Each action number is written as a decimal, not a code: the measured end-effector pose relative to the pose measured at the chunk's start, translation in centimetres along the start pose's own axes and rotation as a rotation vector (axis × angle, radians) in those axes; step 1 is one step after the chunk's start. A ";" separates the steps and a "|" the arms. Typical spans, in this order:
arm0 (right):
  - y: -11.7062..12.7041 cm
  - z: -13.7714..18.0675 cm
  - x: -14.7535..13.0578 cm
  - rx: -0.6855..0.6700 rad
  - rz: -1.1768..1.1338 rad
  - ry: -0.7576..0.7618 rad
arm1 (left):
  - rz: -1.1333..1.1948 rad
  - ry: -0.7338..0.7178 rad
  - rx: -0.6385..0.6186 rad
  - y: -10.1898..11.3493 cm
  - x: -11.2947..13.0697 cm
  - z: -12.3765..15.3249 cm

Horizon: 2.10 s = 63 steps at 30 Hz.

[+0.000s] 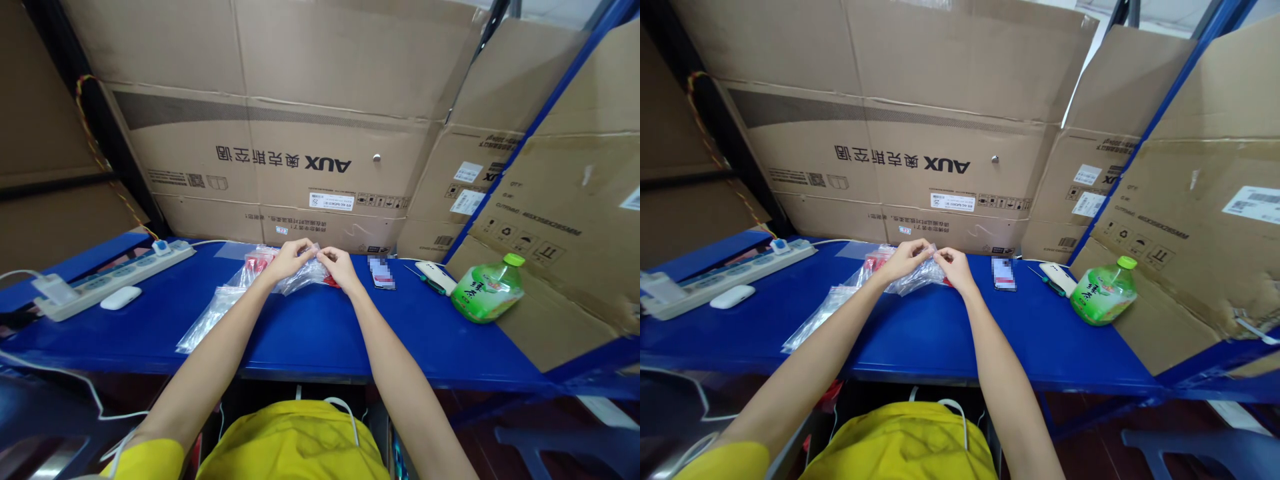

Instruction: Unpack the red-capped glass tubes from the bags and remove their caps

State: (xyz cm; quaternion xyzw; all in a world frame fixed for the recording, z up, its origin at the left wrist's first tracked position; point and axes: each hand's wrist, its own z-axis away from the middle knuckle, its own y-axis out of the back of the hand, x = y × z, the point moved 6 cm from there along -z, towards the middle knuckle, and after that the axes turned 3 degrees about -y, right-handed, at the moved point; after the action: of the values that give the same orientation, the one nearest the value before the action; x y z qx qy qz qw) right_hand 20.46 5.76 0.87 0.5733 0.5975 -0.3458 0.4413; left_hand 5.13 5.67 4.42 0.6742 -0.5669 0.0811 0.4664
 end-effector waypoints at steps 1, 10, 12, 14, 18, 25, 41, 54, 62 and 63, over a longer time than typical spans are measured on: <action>0.0 0.0 0.0 0.002 -0.006 -0.003 | 0.006 0.002 0.013 0.2 0.1 0.0; 0.1 0.3 -0.5 0.007 0.036 0.014 | 0.092 0.021 -0.012 0.3 0.1 -0.1; 0.1 0.3 -0.6 0.010 0.044 0.023 | 0.076 0.020 -0.035 0.2 0.0 -0.1; 0.1 0.3 -0.6 0.011 0.037 0.017 | 0.056 0.020 -0.040 0.2 0.1 0.0; -0.1 0.2 -0.2 0.003 -0.009 -0.028 | 0.057 0.019 -0.007 0.6 0.5 0.0; 0.1 0.5 -0.8 -0.011 -0.026 0.013 | 0.108 0.069 0.017 0.8 0.5 0.1; 0.1 0.5 -0.9 0.002 -0.028 -0.007 | 0.189 0.173 0.078 1.0 -0.2 0.3; 0.3 0.4 -0.9 0.036 -0.046 0.023 | 0.195 0.183 0.205 1.8 -1.3 0.1; 0.8 0.3 -1.0 0.066 -0.068 0.032 | 0.304 0.174 0.233 1.9 -1.7 -0.2; 0.8 0.3 -0.9 0.068 -0.062 0.022 | 0.318 0.180 0.238 2.0 -1.8 -0.2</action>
State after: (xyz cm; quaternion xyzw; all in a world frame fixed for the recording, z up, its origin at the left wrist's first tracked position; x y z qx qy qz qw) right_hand 21.25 5.16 1.69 0.5729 0.6080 -0.3729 0.4039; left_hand 2.92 7.17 4.43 0.6166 -0.6086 0.2798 0.4137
